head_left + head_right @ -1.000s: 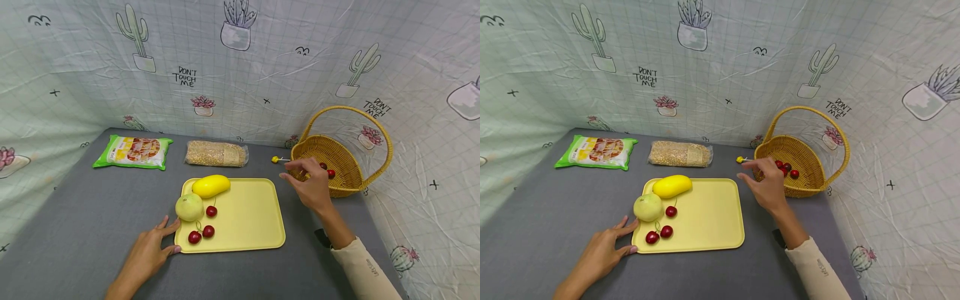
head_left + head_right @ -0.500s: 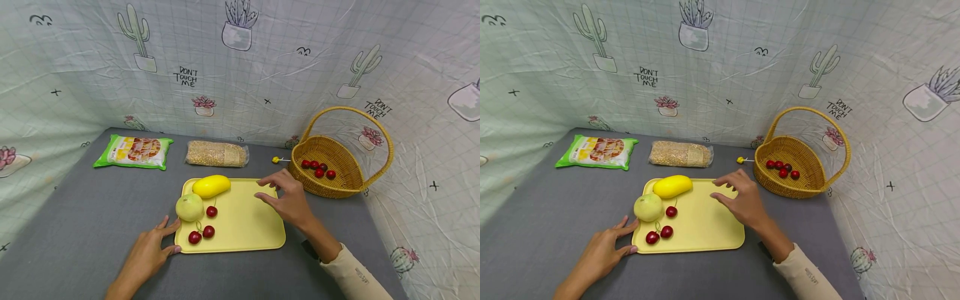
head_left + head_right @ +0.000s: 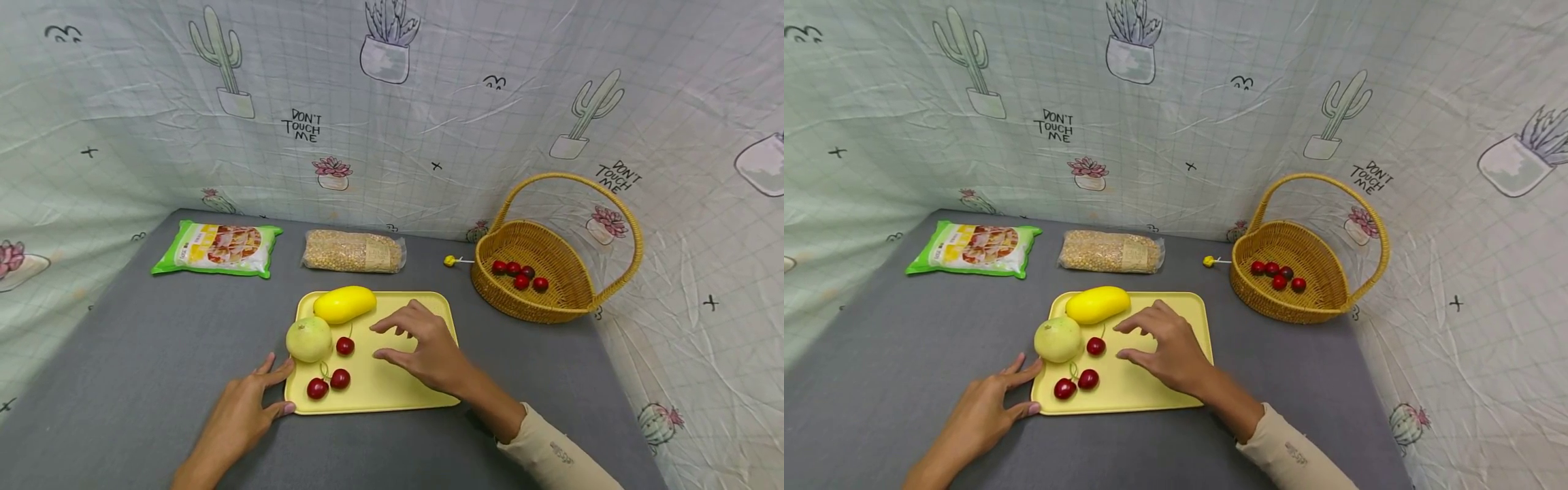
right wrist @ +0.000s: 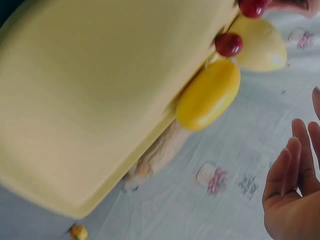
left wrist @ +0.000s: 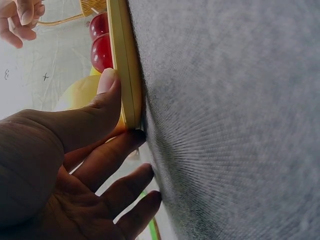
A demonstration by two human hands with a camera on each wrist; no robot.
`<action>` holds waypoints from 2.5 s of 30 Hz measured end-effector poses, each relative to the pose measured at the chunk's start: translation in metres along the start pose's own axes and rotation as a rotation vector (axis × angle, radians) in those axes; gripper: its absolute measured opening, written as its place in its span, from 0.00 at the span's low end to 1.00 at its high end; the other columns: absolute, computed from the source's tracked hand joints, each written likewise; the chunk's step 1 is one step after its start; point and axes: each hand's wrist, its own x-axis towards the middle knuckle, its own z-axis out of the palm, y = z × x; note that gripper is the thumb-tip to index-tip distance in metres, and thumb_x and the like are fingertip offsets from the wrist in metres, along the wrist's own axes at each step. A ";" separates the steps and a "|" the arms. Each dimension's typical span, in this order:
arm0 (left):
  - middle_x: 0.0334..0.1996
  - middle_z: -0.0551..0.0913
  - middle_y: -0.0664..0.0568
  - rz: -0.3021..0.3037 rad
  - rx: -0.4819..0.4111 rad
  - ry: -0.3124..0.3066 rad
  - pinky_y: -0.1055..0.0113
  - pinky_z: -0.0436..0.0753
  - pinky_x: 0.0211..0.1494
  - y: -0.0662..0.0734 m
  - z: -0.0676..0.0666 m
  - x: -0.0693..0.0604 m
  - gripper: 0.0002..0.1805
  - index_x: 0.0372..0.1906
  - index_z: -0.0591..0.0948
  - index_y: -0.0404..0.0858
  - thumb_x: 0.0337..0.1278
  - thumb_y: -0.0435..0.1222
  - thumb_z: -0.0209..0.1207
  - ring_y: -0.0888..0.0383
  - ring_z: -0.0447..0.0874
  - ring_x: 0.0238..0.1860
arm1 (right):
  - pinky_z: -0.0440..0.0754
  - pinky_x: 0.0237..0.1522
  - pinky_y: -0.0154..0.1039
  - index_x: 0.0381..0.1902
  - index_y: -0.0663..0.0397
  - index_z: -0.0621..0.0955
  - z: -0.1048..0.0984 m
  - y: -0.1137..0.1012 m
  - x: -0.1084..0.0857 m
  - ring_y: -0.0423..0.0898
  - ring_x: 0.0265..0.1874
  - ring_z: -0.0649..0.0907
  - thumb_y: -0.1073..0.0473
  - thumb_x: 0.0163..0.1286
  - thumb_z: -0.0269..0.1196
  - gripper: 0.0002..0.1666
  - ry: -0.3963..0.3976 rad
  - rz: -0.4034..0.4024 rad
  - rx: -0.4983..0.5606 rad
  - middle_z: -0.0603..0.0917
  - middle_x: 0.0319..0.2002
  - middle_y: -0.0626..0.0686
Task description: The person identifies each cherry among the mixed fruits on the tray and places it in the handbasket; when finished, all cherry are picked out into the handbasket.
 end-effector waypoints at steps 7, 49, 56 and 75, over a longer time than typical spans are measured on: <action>0.70 0.77 0.31 0.004 -0.004 0.002 0.36 0.82 0.63 -0.001 0.001 0.000 0.40 0.69 0.83 0.41 0.44 0.38 0.82 0.29 0.80 0.67 | 0.87 0.41 0.39 0.52 0.46 0.90 0.019 -0.011 0.000 0.41 0.41 0.81 0.54 0.59 0.83 0.23 -0.102 0.004 0.021 0.92 0.47 0.43; 0.71 0.75 0.29 -0.006 -0.009 -0.030 0.36 0.84 0.60 -0.002 0.001 0.001 0.40 0.70 0.82 0.42 0.46 0.39 0.81 0.26 0.81 0.65 | 0.79 0.45 0.25 0.54 0.36 0.90 0.087 -0.041 0.020 0.35 0.45 0.79 0.51 0.64 0.79 0.20 -0.494 -0.022 -0.249 0.89 0.48 0.38; 0.70 0.76 0.29 0.002 -0.007 -0.008 0.36 0.84 0.59 -0.003 0.001 -0.001 0.40 0.69 0.83 0.42 0.46 0.39 0.81 0.26 0.82 0.64 | 0.77 0.42 0.24 0.51 0.35 0.90 0.087 -0.041 0.020 0.35 0.43 0.78 0.50 0.62 0.80 0.19 -0.487 -0.030 -0.270 0.89 0.46 0.36; 0.71 0.76 0.29 0.001 0.000 -0.012 0.35 0.83 0.60 -0.003 0.003 0.001 0.41 0.69 0.83 0.42 0.45 0.40 0.82 0.27 0.81 0.64 | 0.71 0.38 0.21 0.52 0.39 0.91 0.056 -0.038 0.012 0.37 0.38 0.75 0.49 0.61 0.81 0.21 -0.293 -0.005 -0.119 0.92 0.45 0.39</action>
